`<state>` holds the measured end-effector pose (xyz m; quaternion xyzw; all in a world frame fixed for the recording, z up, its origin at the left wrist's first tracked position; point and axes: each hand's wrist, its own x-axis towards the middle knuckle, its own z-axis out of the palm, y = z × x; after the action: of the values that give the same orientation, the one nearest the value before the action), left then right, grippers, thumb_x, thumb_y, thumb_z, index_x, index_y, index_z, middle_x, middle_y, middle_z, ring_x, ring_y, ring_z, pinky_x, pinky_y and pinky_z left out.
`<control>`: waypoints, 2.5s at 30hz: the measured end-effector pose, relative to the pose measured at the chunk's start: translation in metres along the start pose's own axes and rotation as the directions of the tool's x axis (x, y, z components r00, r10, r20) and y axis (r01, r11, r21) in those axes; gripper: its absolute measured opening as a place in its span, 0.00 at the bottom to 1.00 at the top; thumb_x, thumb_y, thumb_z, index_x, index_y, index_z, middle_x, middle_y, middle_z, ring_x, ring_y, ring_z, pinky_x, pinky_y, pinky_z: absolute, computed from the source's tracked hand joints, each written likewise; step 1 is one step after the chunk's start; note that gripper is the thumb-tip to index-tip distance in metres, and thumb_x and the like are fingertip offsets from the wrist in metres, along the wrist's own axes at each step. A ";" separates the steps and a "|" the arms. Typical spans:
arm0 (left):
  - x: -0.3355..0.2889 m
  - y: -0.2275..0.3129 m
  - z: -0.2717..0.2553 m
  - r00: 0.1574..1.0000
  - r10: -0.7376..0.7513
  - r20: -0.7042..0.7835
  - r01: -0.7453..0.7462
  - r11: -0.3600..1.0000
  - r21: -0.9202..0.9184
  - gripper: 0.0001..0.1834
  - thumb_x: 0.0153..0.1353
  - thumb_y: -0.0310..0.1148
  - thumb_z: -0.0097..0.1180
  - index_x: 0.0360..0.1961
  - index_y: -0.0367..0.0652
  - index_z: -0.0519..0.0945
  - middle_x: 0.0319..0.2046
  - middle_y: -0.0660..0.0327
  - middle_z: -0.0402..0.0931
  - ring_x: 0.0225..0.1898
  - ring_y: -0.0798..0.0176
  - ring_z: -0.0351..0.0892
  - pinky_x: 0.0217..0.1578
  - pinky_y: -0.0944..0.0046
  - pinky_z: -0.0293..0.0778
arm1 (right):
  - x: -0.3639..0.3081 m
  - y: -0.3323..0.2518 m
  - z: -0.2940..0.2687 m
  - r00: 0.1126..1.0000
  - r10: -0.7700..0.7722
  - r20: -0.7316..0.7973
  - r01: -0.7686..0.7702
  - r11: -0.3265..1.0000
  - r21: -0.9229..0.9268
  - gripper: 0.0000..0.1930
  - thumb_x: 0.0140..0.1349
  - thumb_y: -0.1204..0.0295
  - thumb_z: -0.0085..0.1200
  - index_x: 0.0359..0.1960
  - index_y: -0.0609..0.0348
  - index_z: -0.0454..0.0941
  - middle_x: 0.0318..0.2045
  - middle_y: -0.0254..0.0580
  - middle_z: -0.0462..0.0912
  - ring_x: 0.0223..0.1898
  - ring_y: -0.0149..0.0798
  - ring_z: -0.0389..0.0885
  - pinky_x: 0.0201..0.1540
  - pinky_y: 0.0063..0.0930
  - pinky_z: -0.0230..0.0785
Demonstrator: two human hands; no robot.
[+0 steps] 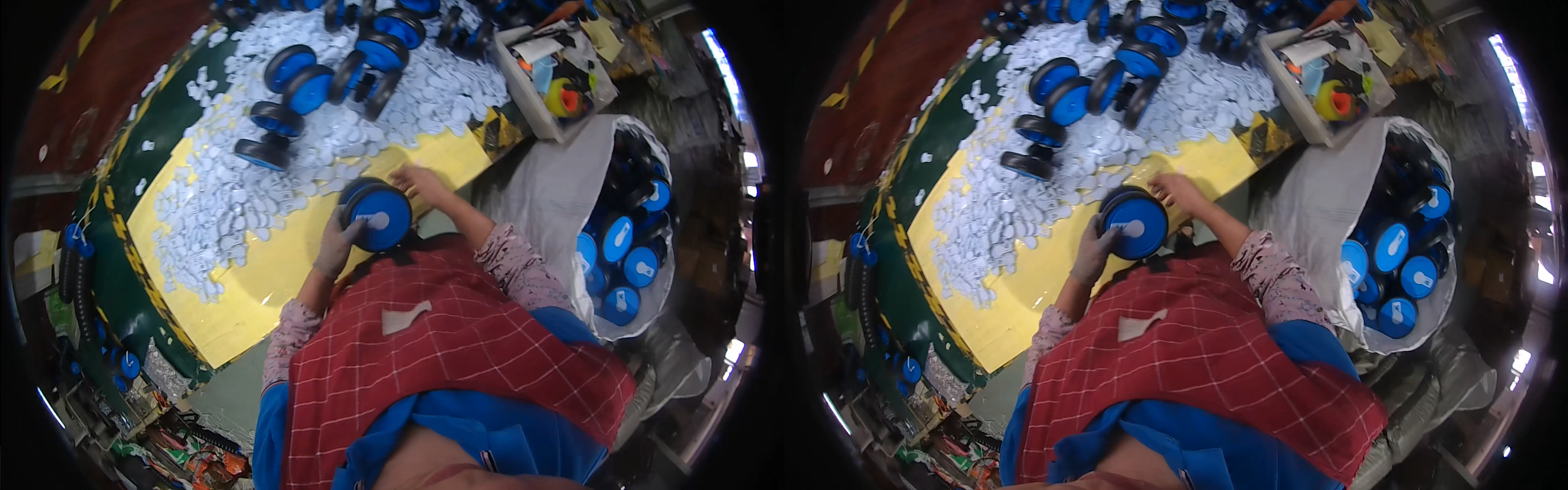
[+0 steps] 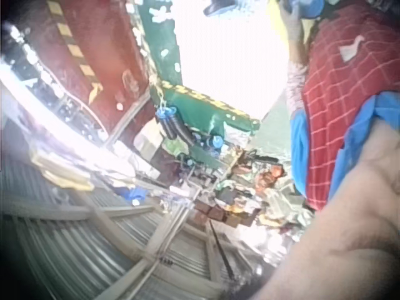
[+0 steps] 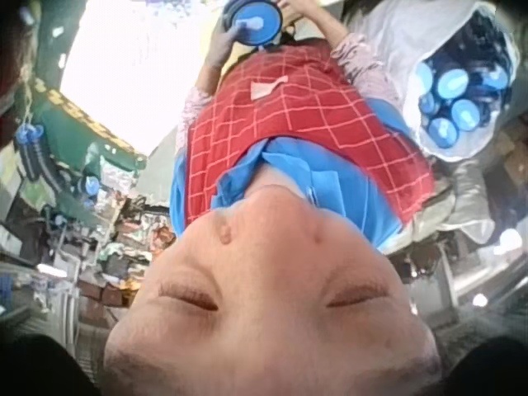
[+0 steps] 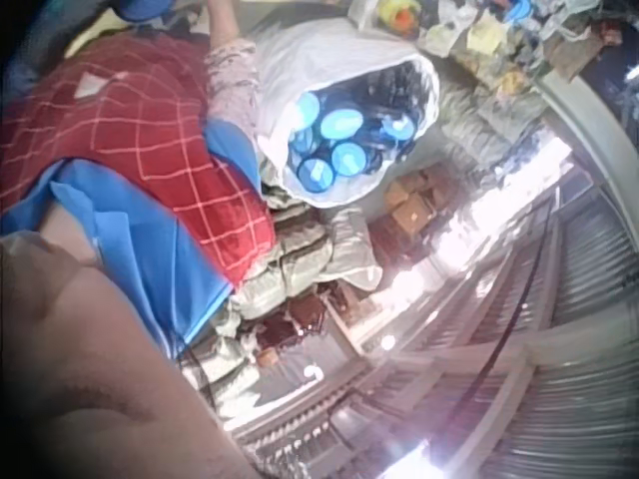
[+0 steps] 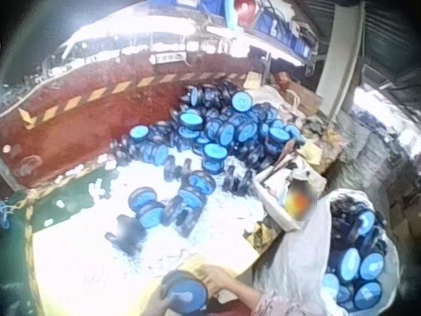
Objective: The person repeatedly picks up blue circular objects and white plastic pieces from a yellow table, inserts the white pieces into the blue objects, and places the assembled units into a large white sack. The person continues this cycle until the sack is full, then lifts and moves the sack across the room.
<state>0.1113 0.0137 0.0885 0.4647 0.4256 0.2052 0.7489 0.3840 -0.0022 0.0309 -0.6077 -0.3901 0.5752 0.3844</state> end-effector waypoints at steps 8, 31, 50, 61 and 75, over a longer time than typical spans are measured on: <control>0.034 -0.079 -0.002 0.848 0.456 0.270 -0.376 0.158 0.913 0.19 0.57 0.31 0.56 0.51 0.50 0.80 0.50 0.55 0.79 0.54 0.53 0.76 0.55 0.51 0.71 | 0.038 0.034 -0.145 0.743 -0.498 -0.447 0.003 0.671 -0.742 0.14 0.54 0.70 0.65 0.41 0.59 0.80 0.37 0.46 0.83 0.40 0.45 0.82 0.44 0.36 0.74; 0.005 -0.026 0.007 0.957 -0.015 -0.289 -0.006 0.998 -0.070 0.25 0.70 0.48 0.50 0.57 0.41 0.69 0.42 0.59 0.76 0.40 0.64 0.80 0.41 0.64 0.80 | 0.047 0.018 -0.127 0.903 -0.416 -0.103 0.140 0.513 -0.847 0.16 0.59 0.80 0.48 0.49 0.55 0.76 0.45 0.50 0.77 0.48 0.55 0.78 0.48 0.43 0.73; 0.062 0.031 -0.012 0.935 0.323 -0.146 -0.092 0.619 0.780 0.25 0.66 0.42 0.56 0.59 0.39 0.71 0.50 0.44 0.77 0.50 0.43 0.78 0.53 0.53 0.73 | 0.043 0.014 -0.128 0.853 -0.517 0.076 0.302 0.370 -0.878 0.16 0.56 0.81 0.50 0.46 0.56 0.79 0.46 0.47 0.80 0.53 0.53 0.74 0.56 0.41 0.68; 0.025 -0.022 -0.017 0.999 -0.044 -0.023 0.032 0.923 -0.384 0.27 0.70 0.44 0.52 0.62 0.38 0.67 0.55 0.53 0.74 0.54 0.60 0.75 0.55 0.59 0.73 | -0.063 -0.073 0.068 0.764 -0.632 0.132 0.551 0.532 -0.643 0.17 0.50 0.72 0.69 0.44 0.56 0.84 0.42 0.43 0.81 0.43 0.46 0.78 0.47 0.35 0.72; 0.026 -0.042 -0.023 1.000 0.012 -0.006 -0.013 0.992 -0.122 0.23 0.72 0.39 0.50 0.59 0.33 0.68 0.48 0.54 0.76 0.44 0.61 0.79 0.41 0.64 0.79 | -0.017 -0.077 0.076 0.993 -0.114 0.028 0.103 0.738 -0.667 0.44 0.36 0.54 0.75 0.58 0.52 0.72 0.52 0.59 0.73 0.54 0.59 0.74 0.57 0.43 0.69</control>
<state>0.1027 0.0235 0.0362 0.4201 0.4112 0.2368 0.7735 0.3046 0.0150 0.1053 -0.6854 -0.6015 0.3699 0.1776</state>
